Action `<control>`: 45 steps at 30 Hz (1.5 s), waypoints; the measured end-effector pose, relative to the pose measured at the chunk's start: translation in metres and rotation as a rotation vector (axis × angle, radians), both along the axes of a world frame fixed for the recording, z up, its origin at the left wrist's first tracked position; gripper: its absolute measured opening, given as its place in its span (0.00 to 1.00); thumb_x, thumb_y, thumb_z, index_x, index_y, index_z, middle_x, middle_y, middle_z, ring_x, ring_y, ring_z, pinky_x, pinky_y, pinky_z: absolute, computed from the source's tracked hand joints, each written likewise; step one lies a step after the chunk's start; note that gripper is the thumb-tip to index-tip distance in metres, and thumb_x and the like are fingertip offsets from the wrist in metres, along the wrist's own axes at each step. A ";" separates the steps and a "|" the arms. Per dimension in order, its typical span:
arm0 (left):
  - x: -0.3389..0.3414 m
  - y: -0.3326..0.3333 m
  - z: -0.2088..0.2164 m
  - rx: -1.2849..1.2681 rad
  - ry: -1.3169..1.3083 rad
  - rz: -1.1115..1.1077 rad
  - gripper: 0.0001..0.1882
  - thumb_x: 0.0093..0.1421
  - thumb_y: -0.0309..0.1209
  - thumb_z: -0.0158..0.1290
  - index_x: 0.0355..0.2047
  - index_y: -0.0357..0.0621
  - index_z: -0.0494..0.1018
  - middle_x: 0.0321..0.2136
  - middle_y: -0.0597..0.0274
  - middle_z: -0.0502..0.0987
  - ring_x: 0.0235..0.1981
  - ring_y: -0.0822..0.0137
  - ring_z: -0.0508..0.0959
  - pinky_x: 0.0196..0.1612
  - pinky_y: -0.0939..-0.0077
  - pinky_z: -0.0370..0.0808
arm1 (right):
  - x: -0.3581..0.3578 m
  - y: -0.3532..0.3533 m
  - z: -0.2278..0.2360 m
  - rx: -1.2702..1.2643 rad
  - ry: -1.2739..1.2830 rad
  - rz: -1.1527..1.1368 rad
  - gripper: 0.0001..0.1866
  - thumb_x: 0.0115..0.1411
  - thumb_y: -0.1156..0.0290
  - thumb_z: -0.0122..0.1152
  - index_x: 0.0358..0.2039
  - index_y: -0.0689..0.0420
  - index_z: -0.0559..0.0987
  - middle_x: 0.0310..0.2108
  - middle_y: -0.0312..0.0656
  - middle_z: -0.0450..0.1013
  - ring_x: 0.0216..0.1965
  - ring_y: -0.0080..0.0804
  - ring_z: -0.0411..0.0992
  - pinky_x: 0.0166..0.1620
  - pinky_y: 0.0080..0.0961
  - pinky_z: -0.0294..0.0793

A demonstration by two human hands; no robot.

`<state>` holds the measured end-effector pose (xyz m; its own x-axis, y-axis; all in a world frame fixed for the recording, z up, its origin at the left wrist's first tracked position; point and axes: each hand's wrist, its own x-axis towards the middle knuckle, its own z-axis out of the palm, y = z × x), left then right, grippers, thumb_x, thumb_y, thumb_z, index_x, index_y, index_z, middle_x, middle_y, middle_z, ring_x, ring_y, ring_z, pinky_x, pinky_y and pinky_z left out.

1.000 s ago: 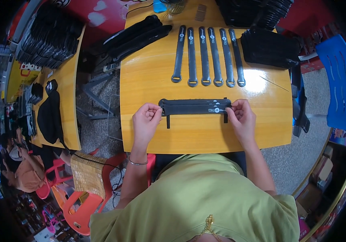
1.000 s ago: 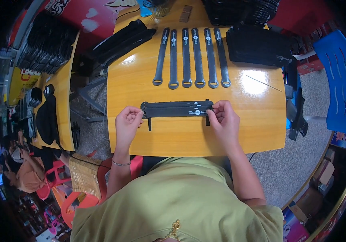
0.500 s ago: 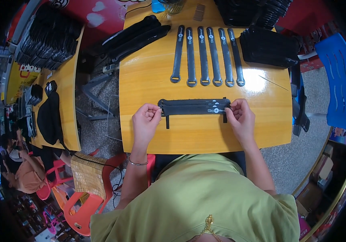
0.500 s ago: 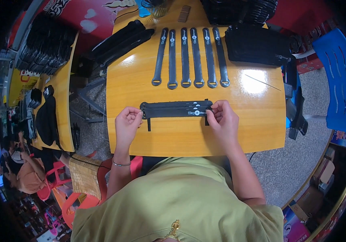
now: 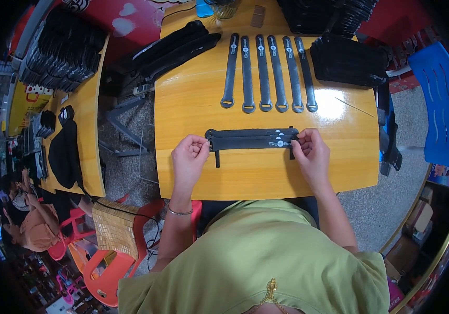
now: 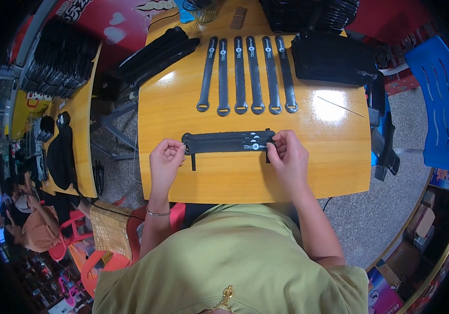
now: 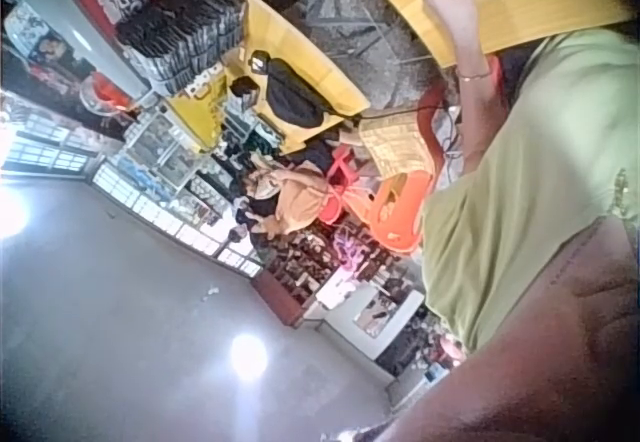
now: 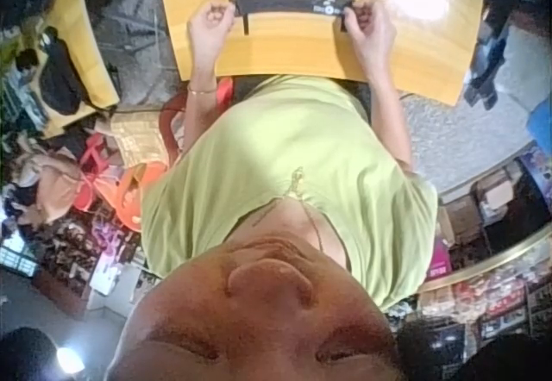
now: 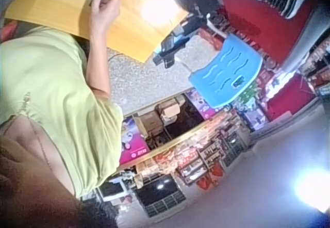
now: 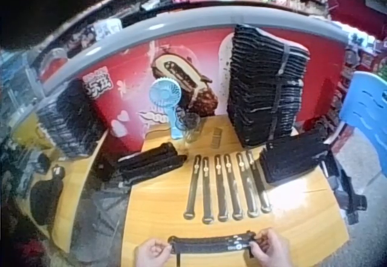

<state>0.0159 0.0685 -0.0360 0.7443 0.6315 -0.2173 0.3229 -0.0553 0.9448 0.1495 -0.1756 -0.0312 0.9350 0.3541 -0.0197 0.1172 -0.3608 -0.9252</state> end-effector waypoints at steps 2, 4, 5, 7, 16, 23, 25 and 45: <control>0.000 0.000 -0.001 0.000 -0.004 0.001 0.02 0.55 0.19 0.54 0.28 0.34 0.71 0.20 0.68 0.72 0.20 0.82 0.71 0.23 0.90 0.69 | 0.000 0.001 0.000 -0.002 -0.011 0.000 0.09 0.52 0.81 0.60 0.32 0.61 0.69 0.22 0.34 0.69 0.21 0.15 0.65 0.23 0.13 0.68; 0.000 0.000 -0.002 -0.001 -0.008 0.002 0.02 0.55 0.19 0.54 0.28 0.34 0.71 0.20 0.68 0.72 0.20 0.82 0.71 0.23 0.90 0.69 | 0.000 0.001 -0.001 -0.035 -0.041 -0.005 0.09 0.52 0.81 0.61 0.32 0.61 0.69 0.22 0.35 0.68 0.20 0.16 0.65 0.23 0.14 0.68; 0.000 0.000 -0.002 0.010 -0.006 0.003 0.02 0.55 0.19 0.54 0.28 0.34 0.71 0.20 0.68 0.72 0.20 0.82 0.71 0.23 0.90 0.69 | 0.000 0.001 -0.001 -0.035 -0.041 -0.005 0.09 0.52 0.81 0.61 0.32 0.61 0.69 0.22 0.35 0.68 0.20 0.16 0.65 0.23 0.14 0.68; 0.000 0.000 -0.003 0.020 -0.005 0.004 0.02 0.54 0.19 0.54 0.28 0.34 0.71 0.20 0.67 0.72 0.20 0.82 0.71 0.23 0.90 0.69 | 0.000 0.001 -0.001 -0.048 -0.040 0.011 0.09 0.54 0.82 0.59 0.33 0.61 0.68 0.24 0.31 0.67 0.22 0.12 0.64 0.24 0.09 0.65; 0.000 -0.002 -0.006 0.226 -0.012 0.000 0.04 0.52 0.19 0.56 0.26 0.36 0.71 0.18 0.64 0.72 0.17 0.78 0.71 0.22 0.85 0.68 | 0.000 0.003 0.005 -0.135 -0.149 -0.011 0.11 0.53 0.81 0.61 0.34 0.60 0.69 0.27 0.34 0.64 0.22 0.13 0.62 0.24 0.11 0.66; 0.032 0.009 0.020 0.651 0.046 -0.063 0.09 0.51 0.26 0.58 0.28 0.36 0.70 0.24 0.57 0.72 0.24 0.66 0.73 0.29 0.74 0.71 | 0.004 -0.005 -0.003 0.127 0.038 -0.091 0.13 0.52 0.80 0.62 0.37 0.60 0.69 0.25 0.32 0.61 0.22 0.14 0.61 0.24 0.11 0.63; 0.059 0.005 0.019 0.739 -0.100 -0.053 0.09 0.52 0.27 0.58 0.30 0.37 0.70 0.27 0.56 0.73 0.28 0.64 0.74 0.31 0.72 0.72 | 0.005 -0.008 -0.005 0.223 0.087 -0.089 0.12 0.54 0.80 0.60 0.38 0.59 0.69 0.25 0.29 0.59 0.23 0.10 0.58 0.24 0.08 0.59; 0.124 0.027 -0.006 0.714 0.011 0.003 0.16 0.47 0.24 0.60 0.36 0.36 0.68 0.22 0.55 0.72 0.25 0.60 0.75 0.28 0.68 0.72 | 0.002 -0.007 -0.001 0.183 0.080 -0.032 0.08 0.56 0.81 0.56 0.36 0.60 0.70 0.21 0.27 0.60 0.20 0.10 0.58 0.22 0.09 0.58</control>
<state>0.1396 0.0953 -0.0423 0.7427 0.6240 0.2430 0.3328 -0.6588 0.6747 0.1518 -0.1829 -0.0318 0.9437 0.3291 -0.0326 0.0318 -0.1884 -0.9816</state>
